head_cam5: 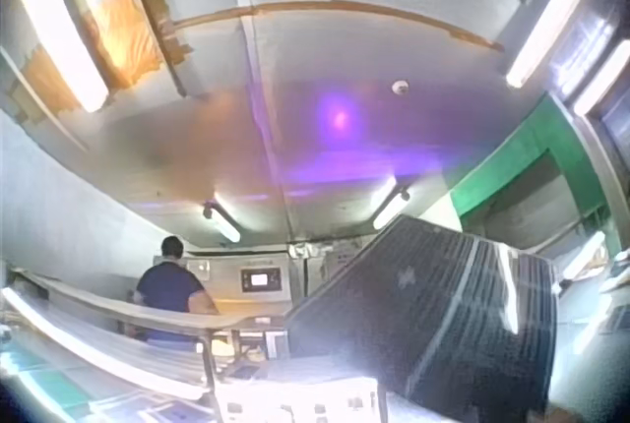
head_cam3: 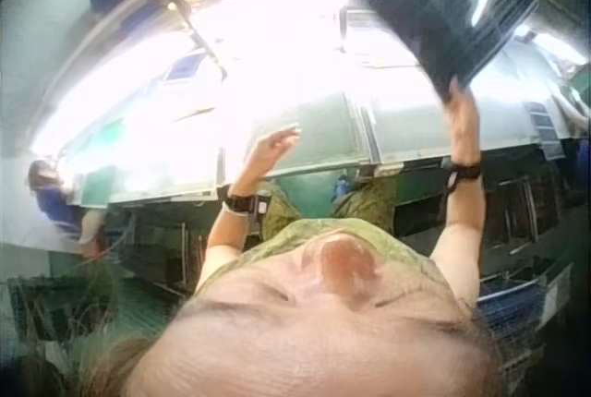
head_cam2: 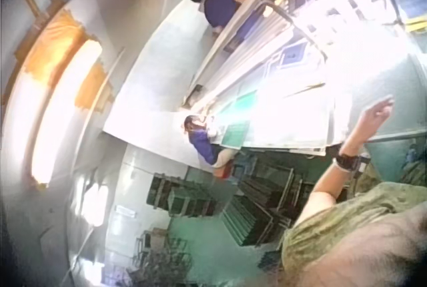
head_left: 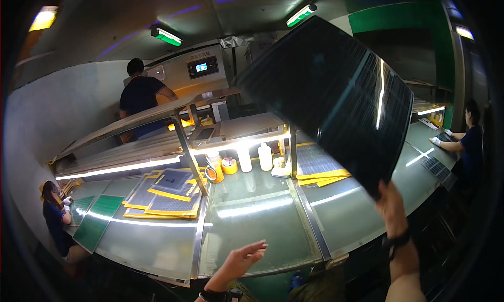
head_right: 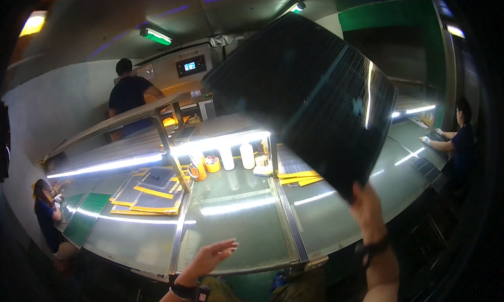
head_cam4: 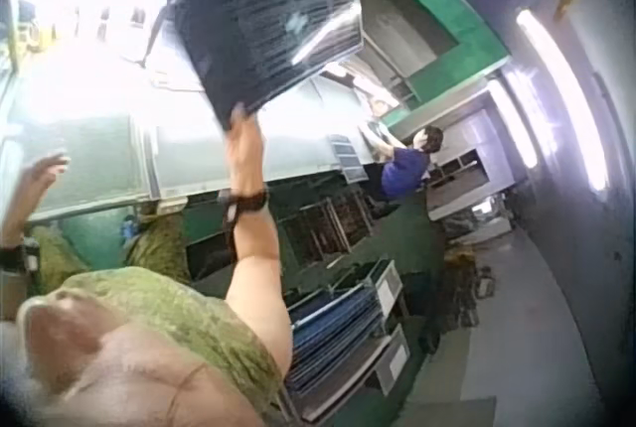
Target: Inspecting and handling solar panels at a production workstation.
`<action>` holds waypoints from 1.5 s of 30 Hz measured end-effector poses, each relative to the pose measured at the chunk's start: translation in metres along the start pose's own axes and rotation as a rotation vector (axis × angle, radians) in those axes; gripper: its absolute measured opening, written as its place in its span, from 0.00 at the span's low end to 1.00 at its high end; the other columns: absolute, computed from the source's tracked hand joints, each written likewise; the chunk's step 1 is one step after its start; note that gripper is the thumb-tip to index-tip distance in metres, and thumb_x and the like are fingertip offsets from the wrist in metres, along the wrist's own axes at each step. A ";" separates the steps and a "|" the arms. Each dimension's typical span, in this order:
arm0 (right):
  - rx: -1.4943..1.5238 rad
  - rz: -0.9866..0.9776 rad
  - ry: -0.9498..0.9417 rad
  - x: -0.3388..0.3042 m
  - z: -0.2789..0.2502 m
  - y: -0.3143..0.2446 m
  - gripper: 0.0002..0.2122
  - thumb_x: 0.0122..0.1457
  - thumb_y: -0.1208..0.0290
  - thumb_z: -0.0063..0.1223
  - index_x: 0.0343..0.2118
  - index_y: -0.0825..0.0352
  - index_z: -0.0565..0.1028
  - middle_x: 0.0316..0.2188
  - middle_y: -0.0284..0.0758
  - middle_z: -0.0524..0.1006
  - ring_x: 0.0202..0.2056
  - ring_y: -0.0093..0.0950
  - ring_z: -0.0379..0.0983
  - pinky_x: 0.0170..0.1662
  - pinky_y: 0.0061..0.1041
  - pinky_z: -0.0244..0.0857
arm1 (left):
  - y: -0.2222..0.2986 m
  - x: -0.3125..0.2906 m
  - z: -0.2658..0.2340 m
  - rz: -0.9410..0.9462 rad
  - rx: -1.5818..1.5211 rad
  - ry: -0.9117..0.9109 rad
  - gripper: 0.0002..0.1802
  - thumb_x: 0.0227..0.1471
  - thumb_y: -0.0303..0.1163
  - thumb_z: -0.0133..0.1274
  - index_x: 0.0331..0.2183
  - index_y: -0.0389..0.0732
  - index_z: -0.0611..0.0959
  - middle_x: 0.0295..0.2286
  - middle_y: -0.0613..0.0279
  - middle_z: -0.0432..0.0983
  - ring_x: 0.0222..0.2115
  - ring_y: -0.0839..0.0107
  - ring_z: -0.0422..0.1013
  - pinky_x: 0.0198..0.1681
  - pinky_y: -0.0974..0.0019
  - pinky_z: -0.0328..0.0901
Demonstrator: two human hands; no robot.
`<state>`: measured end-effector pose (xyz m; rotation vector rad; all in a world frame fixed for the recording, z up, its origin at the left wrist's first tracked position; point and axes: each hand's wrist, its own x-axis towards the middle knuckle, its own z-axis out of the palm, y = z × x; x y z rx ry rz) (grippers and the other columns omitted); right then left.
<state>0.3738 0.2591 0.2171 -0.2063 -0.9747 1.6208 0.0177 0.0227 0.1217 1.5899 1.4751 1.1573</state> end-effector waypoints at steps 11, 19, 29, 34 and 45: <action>-0.193 -0.073 0.197 0.315 0.031 -0.044 0.06 0.56 0.83 0.37 0.36 0.78 0.65 0.36 0.51 0.72 0.33 0.38 0.76 0.32 0.27 0.78 | -0.122 -0.102 -0.005 -0.436 1.079 0.253 0.46 0.44 0.62 0.49 0.60 0.54 0.55 0.61 0.56 0.42 0.61 0.46 0.35 0.56 0.30 0.32; -0.241 0.066 -0.027 0.388 -0.020 -0.024 0.18 0.58 0.56 0.49 0.40 0.69 0.68 0.34 0.43 0.77 0.34 0.30 0.76 0.39 0.24 0.73 | -0.137 -0.115 0.008 -0.430 1.111 0.336 0.44 0.45 0.60 0.49 0.59 0.56 0.55 0.60 0.57 0.44 0.60 0.47 0.39 0.56 0.31 0.34; -0.831 0.546 -0.472 0.152 -0.005 0.138 0.14 0.61 0.62 0.43 0.38 0.68 0.72 0.27 0.36 0.75 0.29 0.26 0.73 0.35 0.23 0.69 | -0.133 -0.101 0.005 -0.509 1.080 0.341 0.42 0.47 0.59 0.46 0.60 0.59 0.51 0.61 0.63 0.39 0.62 0.53 0.33 0.58 0.34 0.29; -1.467 0.172 -0.926 -0.032 -0.021 0.143 0.16 0.59 0.66 0.45 0.48 0.68 0.69 0.47 0.42 0.72 0.50 0.38 0.66 0.55 0.34 0.57 | -0.130 -0.102 0.004 -0.479 1.082 0.356 0.44 0.46 0.60 0.46 0.60 0.59 0.52 0.61 0.64 0.38 0.62 0.54 0.32 0.58 0.34 0.28; -2.082 -0.076 0.085 -0.095 -0.126 0.197 0.18 0.61 0.59 0.41 0.51 0.58 0.69 0.56 0.31 0.65 0.58 0.35 0.56 0.59 0.37 0.46 | -0.130 -0.103 0.001 -0.415 1.063 0.385 0.45 0.44 0.58 0.50 0.60 0.55 0.54 0.61 0.62 0.42 0.62 0.52 0.35 0.58 0.35 0.30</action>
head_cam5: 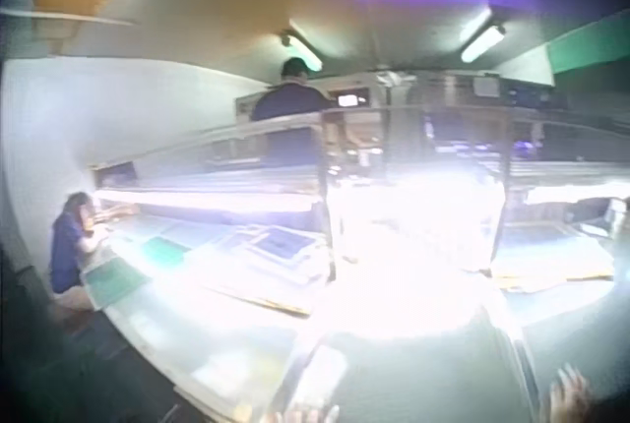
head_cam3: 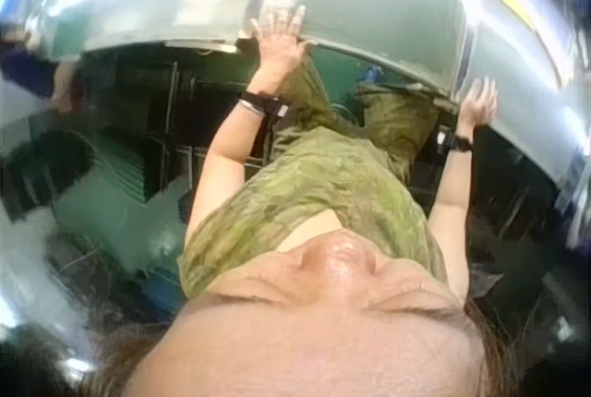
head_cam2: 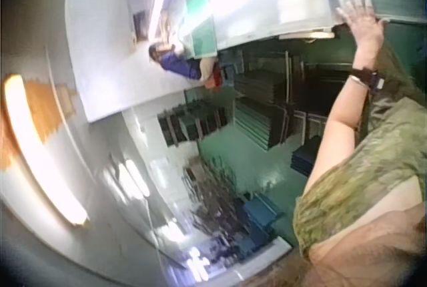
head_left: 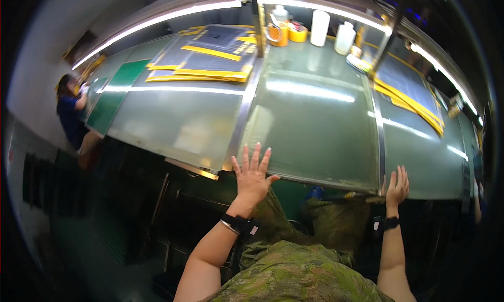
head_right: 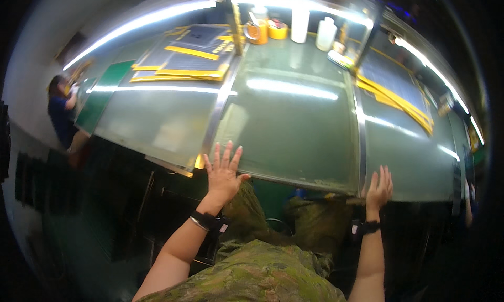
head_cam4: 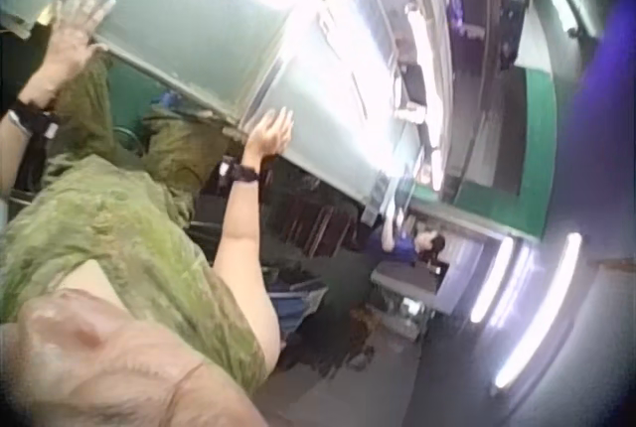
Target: Inspecting and handling solar panels at a production workstation.
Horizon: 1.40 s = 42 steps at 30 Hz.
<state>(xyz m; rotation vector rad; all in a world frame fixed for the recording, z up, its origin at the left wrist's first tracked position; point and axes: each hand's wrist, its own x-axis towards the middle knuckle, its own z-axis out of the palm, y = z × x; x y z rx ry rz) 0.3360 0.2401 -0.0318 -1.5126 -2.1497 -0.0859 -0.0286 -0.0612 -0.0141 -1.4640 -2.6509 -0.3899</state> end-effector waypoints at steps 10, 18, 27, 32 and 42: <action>-0.055 0.055 0.096 -0.003 0.000 0.000 0.15 0.59 0.58 0.44 0.48 0.54 0.72 0.53 0.27 0.68 0.56 0.32 0.60 0.57 0.33 0.50 | 0.003 0.002 0.004 0.050 0.007 0.024 0.44 0.45 0.56 0.51 0.60 0.52 0.56 0.61 0.59 0.44 0.61 0.48 0.37 0.58 0.34 0.32; -0.082 0.102 0.088 -0.001 0.006 -0.007 0.16 0.58 0.54 0.43 0.47 0.51 0.73 0.53 0.26 0.68 0.56 0.30 0.59 0.58 0.35 0.48 | 0.000 0.002 0.002 0.061 0.066 0.025 0.41 0.49 0.56 0.47 0.60 0.52 0.54 0.61 0.59 0.44 0.62 0.52 0.36 0.59 0.38 0.30; -0.019 -0.012 0.310 -0.005 -0.014 -0.015 0.13 0.50 0.63 0.54 0.39 0.58 0.75 0.44 0.34 0.73 0.46 0.34 0.65 0.49 0.39 0.56 | 0.014 0.006 -0.003 0.044 0.133 0.004 0.41 0.48 0.53 0.49 0.60 0.51 0.56 0.61 0.60 0.44 0.62 0.57 0.37 0.60 0.41 0.32; 0.038 0.117 0.255 -0.007 -0.006 -0.016 0.15 0.52 0.60 0.49 0.43 0.57 0.74 0.50 0.34 0.70 0.53 0.35 0.60 0.57 0.44 0.46 | 0.009 0.000 0.000 0.043 0.140 0.015 0.42 0.51 0.64 0.36 0.60 0.49 0.57 0.61 0.62 0.46 0.62 0.55 0.39 0.59 0.40 0.34; 0.128 0.196 0.014 -0.011 -0.013 -0.025 0.21 0.58 0.58 0.42 0.53 0.61 0.67 0.58 0.36 0.60 0.61 0.36 0.49 0.63 0.45 0.35 | -0.003 -0.003 -0.004 0.250 0.216 0.123 0.36 0.50 0.50 0.47 0.55 0.39 0.64 0.48 0.45 0.67 0.49 0.48 0.62 0.54 0.45 0.52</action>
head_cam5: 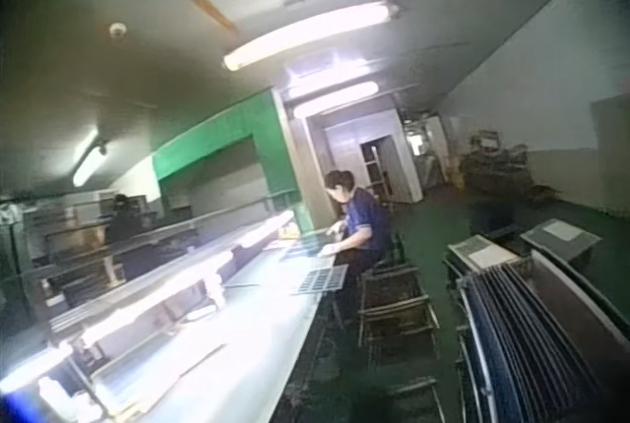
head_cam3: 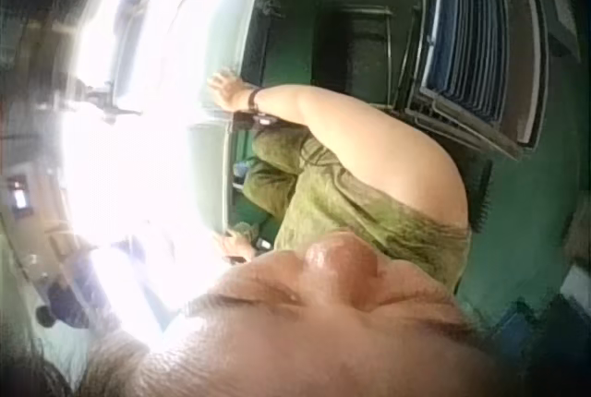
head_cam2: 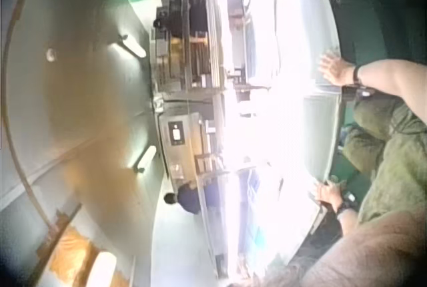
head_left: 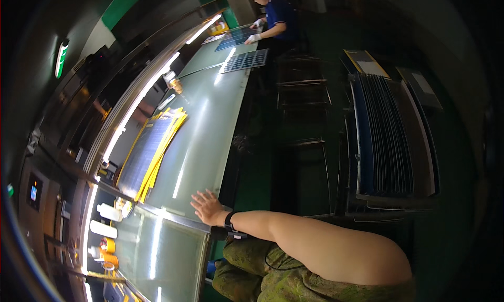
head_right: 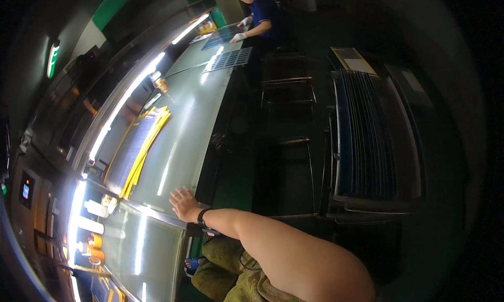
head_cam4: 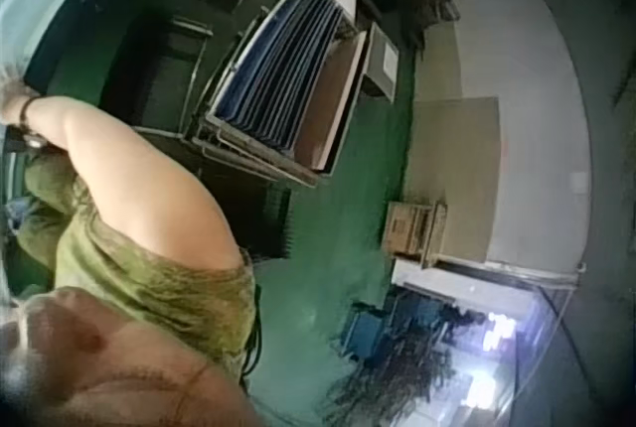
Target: Inspecting and handling solar panels at a production workstation.
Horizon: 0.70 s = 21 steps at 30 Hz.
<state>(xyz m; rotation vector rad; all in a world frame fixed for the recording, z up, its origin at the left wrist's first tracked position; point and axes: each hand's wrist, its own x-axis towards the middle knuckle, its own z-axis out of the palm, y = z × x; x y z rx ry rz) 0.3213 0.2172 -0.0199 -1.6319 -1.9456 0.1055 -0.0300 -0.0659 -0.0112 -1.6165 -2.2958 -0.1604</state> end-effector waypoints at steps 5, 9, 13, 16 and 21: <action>-0.002 0.027 -0.063 0.002 -0.002 0.002 0.23 0.59 0.58 0.41 0.56 0.62 0.63 0.60 0.37 0.56 0.62 0.36 0.46 0.64 0.45 0.31 | 0.012 0.005 -0.009 0.023 -0.004 0.025 0.35 0.47 0.47 0.49 0.53 0.36 0.67 0.46 0.46 0.70 0.46 0.50 0.66 0.54 0.47 0.52; 0.000 -0.002 -0.108 0.001 -0.008 -0.002 0.24 0.59 0.58 0.39 0.57 0.63 0.62 0.61 0.38 0.54 0.63 0.36 0.43 0.64 0.45 0.29 | 0.014 0.003 -0.016 0.089 0.081 0.035 0.32 0.47 0.45 0.48 0.50 0.35 0.71 0.42 0.46 0.72 0.42 0.49 0.69 0.49 0.46 0.55; -0.020 -0.029 -0.142 -0.002 -0.014 -0.007 0.24 0.60 0.58 0.37 0.57 0.63 0.61 0.61 0.38 0.53 0.63 0.37 0.42 0.64 0.45 0.28 | 0.006 0.005 -0.008 0.012 0.040 -0.023 0.34 0.46 0.48 0.48 0.50 0.33 0.70 0.42 0.43 0.72 0.41 0.48 0.69 0.51 0.43 0.52; -0.010 -0.023 -0.149 -0.003 -0.012 -0.004 0.24 0.60 0.58 0.36 0.57 0.63 0.60 0.61 0.39 0.53 0.63 0.37 0.42 0.64 0.45 0.28 | 0.007 0.008 -0.008 0.029 0.090 0.012 0.35 0.47 0.49 0.48 0.51 0.33 0.69 0.43 0.44 0.72 0.43 0.49 0.68 0.54 0.41 0.48; 0.004 -0.003 -0.110 -0.002 -0.009 0.000 0.23 0.60 0.59 0.38 0.56 0.64 0.62 0.60 0.38 0.54 0.63 0.37 0.43 0.64 0.44 0.29 | 0.015 0.009 -0.013 0.062 0.002 -0.011 0.35 0.49 0.50 0.46 0.52 0.33 0.68 0.44 0.45 0.71 0.45 0.49 0.67 0.56 0.37 0.41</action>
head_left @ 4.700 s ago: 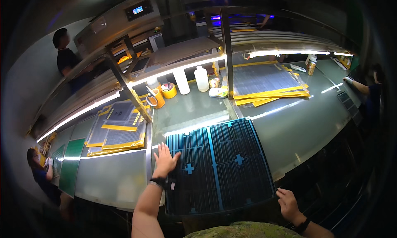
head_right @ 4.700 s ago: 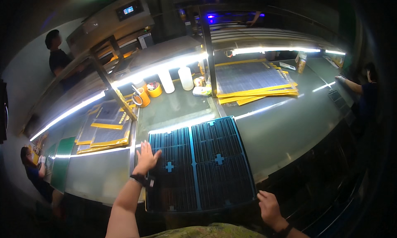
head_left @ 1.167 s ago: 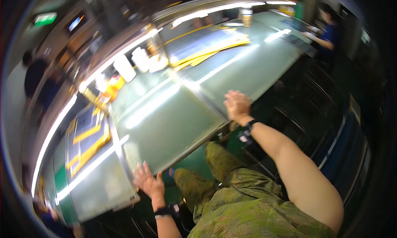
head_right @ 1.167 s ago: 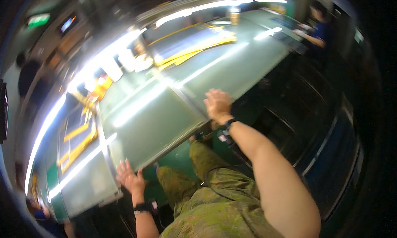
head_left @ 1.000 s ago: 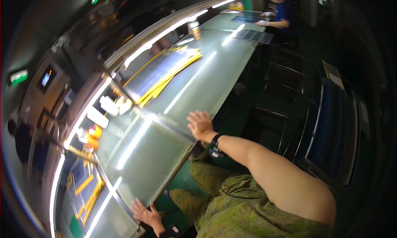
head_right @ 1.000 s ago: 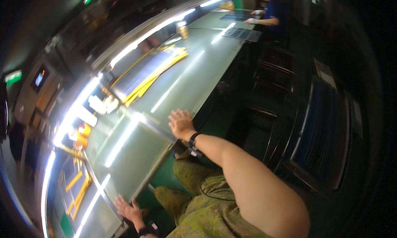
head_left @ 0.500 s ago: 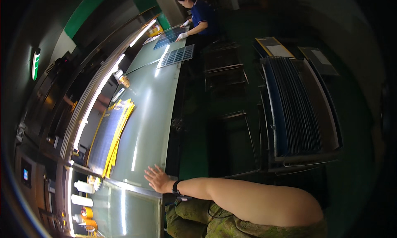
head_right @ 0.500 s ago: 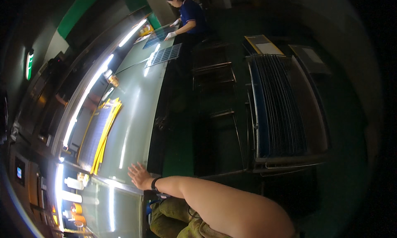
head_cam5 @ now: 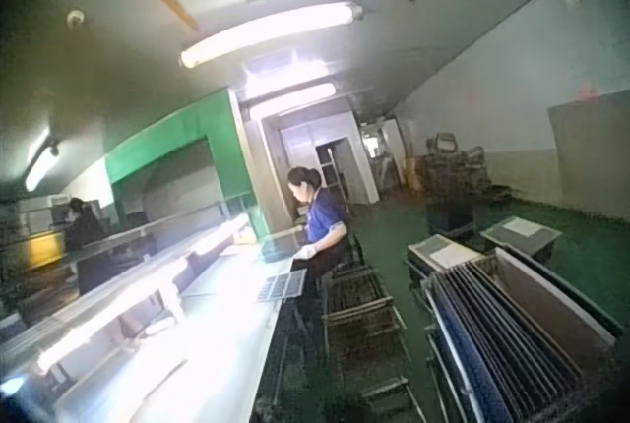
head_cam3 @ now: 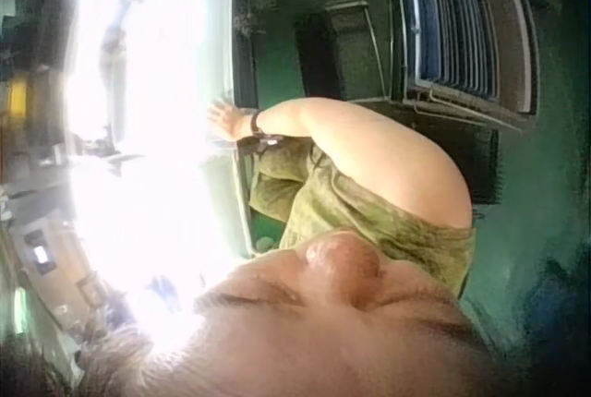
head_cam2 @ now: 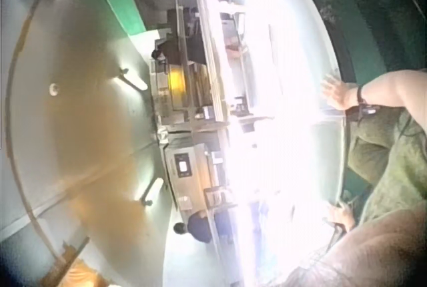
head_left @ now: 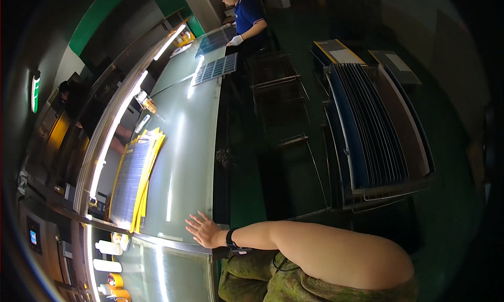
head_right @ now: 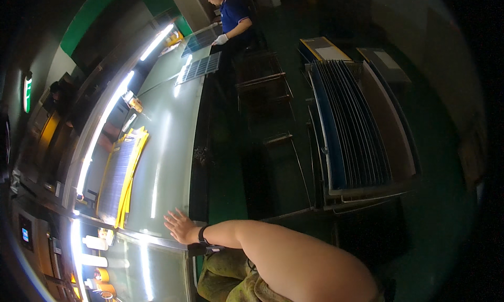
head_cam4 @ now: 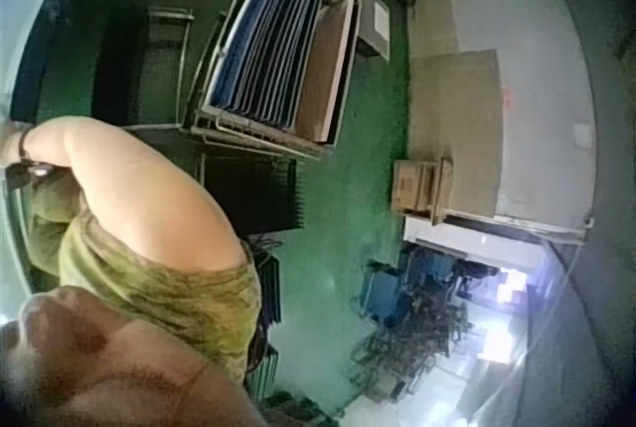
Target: Inspecting and handling solar panels at a production workstation.
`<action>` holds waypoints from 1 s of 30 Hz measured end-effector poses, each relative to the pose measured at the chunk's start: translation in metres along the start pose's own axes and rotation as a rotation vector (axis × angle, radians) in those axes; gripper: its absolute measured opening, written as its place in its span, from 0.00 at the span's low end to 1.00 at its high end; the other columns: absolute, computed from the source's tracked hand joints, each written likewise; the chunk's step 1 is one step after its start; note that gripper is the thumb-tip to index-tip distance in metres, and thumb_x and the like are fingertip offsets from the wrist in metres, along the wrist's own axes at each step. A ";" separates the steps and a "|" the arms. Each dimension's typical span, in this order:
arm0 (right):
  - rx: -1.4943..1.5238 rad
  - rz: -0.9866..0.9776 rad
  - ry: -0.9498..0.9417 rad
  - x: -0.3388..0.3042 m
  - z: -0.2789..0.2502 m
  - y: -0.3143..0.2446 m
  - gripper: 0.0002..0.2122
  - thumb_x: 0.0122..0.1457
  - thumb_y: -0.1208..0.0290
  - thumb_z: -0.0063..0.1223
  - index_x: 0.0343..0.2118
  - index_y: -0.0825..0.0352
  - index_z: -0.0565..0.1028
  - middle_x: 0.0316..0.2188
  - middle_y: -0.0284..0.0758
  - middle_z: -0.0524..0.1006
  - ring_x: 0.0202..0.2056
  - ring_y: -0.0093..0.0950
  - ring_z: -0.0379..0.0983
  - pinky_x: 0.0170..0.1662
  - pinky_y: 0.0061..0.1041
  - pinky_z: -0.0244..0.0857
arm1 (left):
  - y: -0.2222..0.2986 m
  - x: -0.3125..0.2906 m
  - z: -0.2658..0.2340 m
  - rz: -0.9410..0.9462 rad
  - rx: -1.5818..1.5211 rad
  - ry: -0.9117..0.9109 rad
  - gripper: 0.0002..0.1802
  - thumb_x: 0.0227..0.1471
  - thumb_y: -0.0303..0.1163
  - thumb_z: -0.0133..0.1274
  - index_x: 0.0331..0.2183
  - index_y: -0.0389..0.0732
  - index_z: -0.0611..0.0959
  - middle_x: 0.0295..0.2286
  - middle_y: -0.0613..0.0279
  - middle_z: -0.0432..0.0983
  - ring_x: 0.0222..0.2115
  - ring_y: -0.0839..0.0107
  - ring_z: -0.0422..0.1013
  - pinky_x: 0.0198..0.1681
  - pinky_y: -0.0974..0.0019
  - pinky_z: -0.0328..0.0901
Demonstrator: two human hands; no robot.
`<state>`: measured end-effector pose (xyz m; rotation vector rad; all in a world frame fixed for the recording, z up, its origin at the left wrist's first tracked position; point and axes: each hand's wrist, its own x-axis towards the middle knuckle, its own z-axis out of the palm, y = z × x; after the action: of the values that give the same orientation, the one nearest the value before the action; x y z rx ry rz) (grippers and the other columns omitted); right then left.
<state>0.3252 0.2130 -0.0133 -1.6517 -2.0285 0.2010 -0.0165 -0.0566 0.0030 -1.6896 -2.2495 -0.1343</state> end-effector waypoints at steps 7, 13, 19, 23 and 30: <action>0.025 0.000 0.050 0.001 0.000 -0.001 0.22 0.58 0.61 0.41 0.55 0.64 0.64 0.60 0.38 0.55 0.62 0.37 0.44 0.64 0.44 0.30 | 0.020 0.003 -0.028 0.013 0.003 -0.035 0.36 0.53 0.52 0.42 0.52 0.29 0.66 0.41 0.41 0.73 0.41 0.45 0.70 0.56 0.39 0.43; 0.057 0.001 0.055 0.002 0.003 -0.005 0.23 0.57 0.60 0.41 0.54 0.64 0.64 0.60 0.39 0.56 0.63 0.37 0.43 0.64 0.45 0.28 | 0.011 -0.002 -0.018 0.014 0.006 -0.032 0.37 0.54 0.52 0.41 0.51 0.28 0.66 0.40 0.38 0.73 0.42 0.44 0.69 0.55 0.43 0.46; 0.044 0.010 0.057 -0.002 -0.003 -0.003 0.22 0.58 0.61 0.41 0.54 0.63 0.65 0.60 0.38 0.55 0.63 0.37 0.43 0.64 0.45 0.29 | 0.022 0.000 -0.034 -0.028 -0.038 -0.080 0.36 0.54 0.52 0.40 0.51 0.29 0.66 0.43 0.38 0.70 0.45 0.45 0.67 0.57 0.43 0.44; 0.032 0.010 0.054 -0.001 -0.003 0.000 0.22 0.58 0.61 0.41 0.54 0.64 0.65 0.59 0.39 0.55 0.63 0.37 0.43 0.64 0.45 0.28 | 0.039 0.002 -0.050 -0.041 -0.049 -0.119 0.36 0.55 0.52 0.38 0.52 0.30 0.66 0.46 0.39 0.68 0.47 0.45 0.65 0.58 0.43 0.40; 0.035 -0.008 0.032 -0.002 -0.002 -0.005 0.22 0.58 0.60 0.40 0.55 0.64 0.64 0.60 0.39 0.55 0.63 0.38 0.43 0.64 0.46 0.31 | 0.021 -0.003 -0.033 -0.042 -0.037 -0.122 0.38 0.55 0.53 0.37 0.55 0.31 0.60 0.49 0.40 0.65 0.49 0.47 0.64 0.59 0.41 0.35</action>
<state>0.3225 0.2096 -0.0098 -1.6151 -1.9964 0.2043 0.0113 -0.0621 0.0309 -1.7125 -2.3865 -0.0848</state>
